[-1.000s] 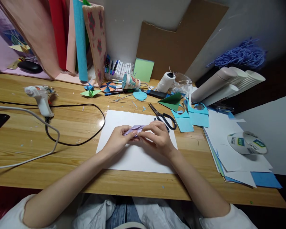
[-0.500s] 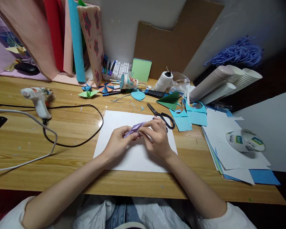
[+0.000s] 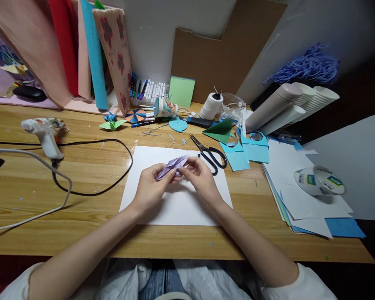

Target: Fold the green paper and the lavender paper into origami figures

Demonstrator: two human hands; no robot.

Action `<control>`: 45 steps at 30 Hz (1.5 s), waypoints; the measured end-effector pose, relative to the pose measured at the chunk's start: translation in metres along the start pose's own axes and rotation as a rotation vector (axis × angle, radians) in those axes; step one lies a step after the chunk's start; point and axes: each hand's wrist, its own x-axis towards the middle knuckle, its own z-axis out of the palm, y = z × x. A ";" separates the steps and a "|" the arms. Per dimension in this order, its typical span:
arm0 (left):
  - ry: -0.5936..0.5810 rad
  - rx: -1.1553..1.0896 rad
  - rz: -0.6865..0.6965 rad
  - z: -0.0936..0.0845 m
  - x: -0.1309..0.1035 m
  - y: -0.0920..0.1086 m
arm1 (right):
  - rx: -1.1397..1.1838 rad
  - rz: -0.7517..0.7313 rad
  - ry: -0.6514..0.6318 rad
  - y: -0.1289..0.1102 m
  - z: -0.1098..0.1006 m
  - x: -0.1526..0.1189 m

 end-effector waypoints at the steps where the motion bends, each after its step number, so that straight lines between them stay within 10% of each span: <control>1: 0.004 -0.006 -0.004 0.000 0.000 0.001 | 0.092 0.082 -0.100 0.002 0.001 0.001; 6: 0.002 0.028 0.013 -0.003 0.002 0.001 | 0.213 0.107 -0.213 0.003 0.001 0.003; 12: -0.007 0.064 -0.002 -0.005 0.001 0.005 | -0.172 -0.276 0.152 -0.004 -0.013 0.002; 20: -0.009 0.155 -0.043 -0.002 -0.001 0.008 | -0.521 -0.693 -0.094 -0.003 -0.024 0.007; 33: -0.011 0.114 -0.035 -0.002 -0.002 0.001 | -0.911 -0.761 -0.113 0.001 -0.023 0.016; 45: -0.164 -0.012 -0.227 -0.009 0.004 0.007 | -0.695 -0.810 -0.191 0.001 -0.035 0.020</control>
